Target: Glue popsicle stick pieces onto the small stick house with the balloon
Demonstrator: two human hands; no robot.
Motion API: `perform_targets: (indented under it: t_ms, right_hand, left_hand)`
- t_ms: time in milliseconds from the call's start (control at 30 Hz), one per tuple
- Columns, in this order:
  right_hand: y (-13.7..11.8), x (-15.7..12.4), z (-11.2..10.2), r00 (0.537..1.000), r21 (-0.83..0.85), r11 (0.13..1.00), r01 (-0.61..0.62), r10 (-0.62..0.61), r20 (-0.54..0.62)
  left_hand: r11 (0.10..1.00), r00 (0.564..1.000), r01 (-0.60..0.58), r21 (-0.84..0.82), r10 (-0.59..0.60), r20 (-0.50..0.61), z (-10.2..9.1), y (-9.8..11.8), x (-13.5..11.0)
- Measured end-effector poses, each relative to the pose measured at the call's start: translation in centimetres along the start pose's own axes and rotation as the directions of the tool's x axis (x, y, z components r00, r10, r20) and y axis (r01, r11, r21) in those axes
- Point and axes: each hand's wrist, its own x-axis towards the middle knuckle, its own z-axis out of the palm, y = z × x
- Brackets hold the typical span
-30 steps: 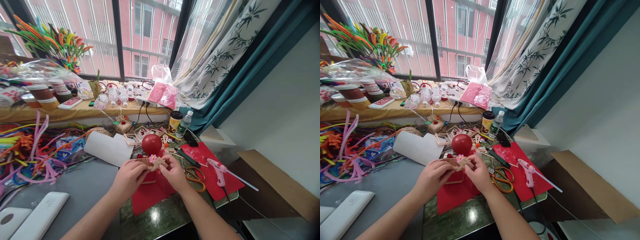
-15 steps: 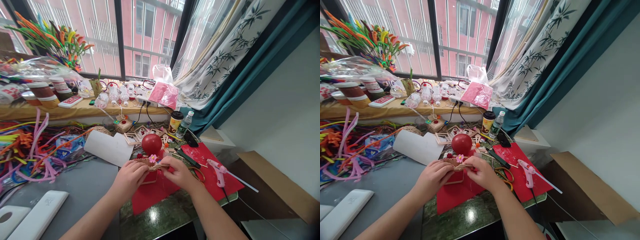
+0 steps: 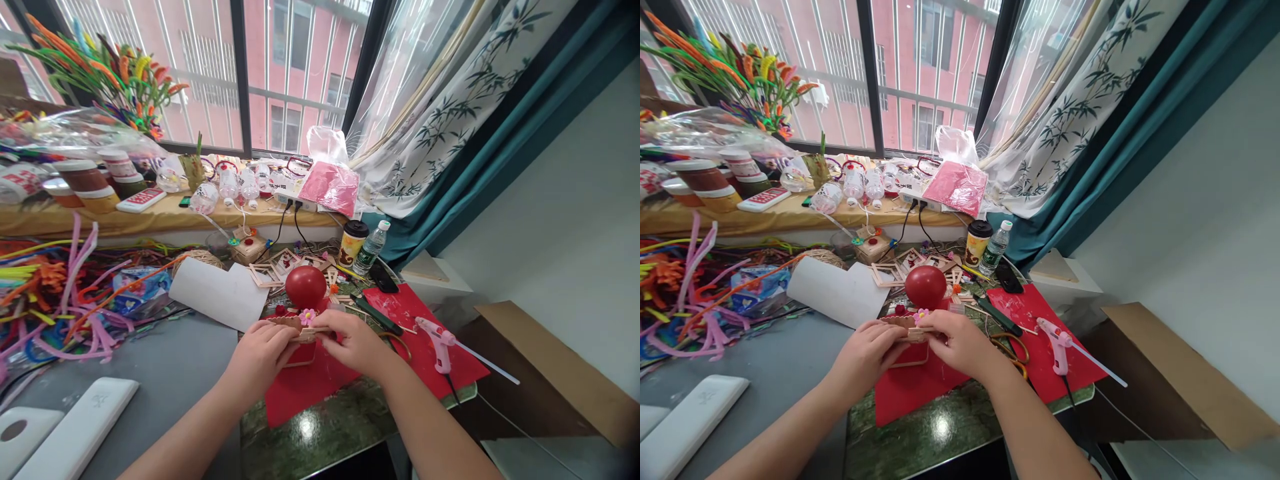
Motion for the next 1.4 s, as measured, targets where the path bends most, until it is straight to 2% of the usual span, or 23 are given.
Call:
perform_targets:
  t_ms: [200, 367, 567, 700, 867, 1167, 1300, 1400]
  right_hand:
    - [0.7, -0.8, 1.0, 0.985, 0.058, 0.994, -0.094, 0.101, -0.139]
    - [0.6, -0.8, 1.2, 0.994, 0.034, 0.994, -0.107, 0.108, -0.018]
    - [0.5, -0.6, 1.8, 0.981, 0.034, 0.989, -0.142, 0.145, -0.13]
    - [0.9, -0.7, 2.4, 0.968, 0.114, 0.981, -0.16, 0.178, -0.174]
    - [1.9, -0.8, 2.7, 0.968, 0.192, 0.963, -0.191, 0.217, -0.128]
    - [4.3, -2.2, 4.1, 0.913, 0.404, 0.872, -0.276, 0.369, -0.174]
    - [4.4, -2.6, 3.7, 0.93, 0.374, 0.894, -0.246, 0.327, -0.169]
    - [4.2, -2.4, 2.6, 0.959, 0.351, 0.912, -0.213, 0.264, -0.104]
  left_hand:
    - [1.0, 1.0, -0.014, 0.001, 0.015, -0.02, 0.0, 0.1, 0.0]
    - [0.998, 0.998, -0.047, 0.032, 0.048, -0.029, 0.2, 0.1, -0.2]
    - [0.999, 0.999, -0.037, 0.024, 0.037, -0.019, -0.1, 0.0, 0.1]
    - [1.0, 1.0, -0.024, 0.013, 0.024, -0.018, -0.2, -0.1, 0.2]
    - [1.0, 1.0, -0.008, 0.002, 0.008, -0.009, -0.2, 0.0, 0.2]
    - [1.0, 1.0, 0.016, 0.017, -0.016, 0.018, 0.3, 0.1, -0.1]
    - [1.0, 1.0, 0.013, 0.019, -0.013, 0.019, 0.2, 0.3, 0.0]
    - [1.0, 1.0, 0.012, 0.0, -0.012, 0.017, 0.1, 0.4, 0.1]
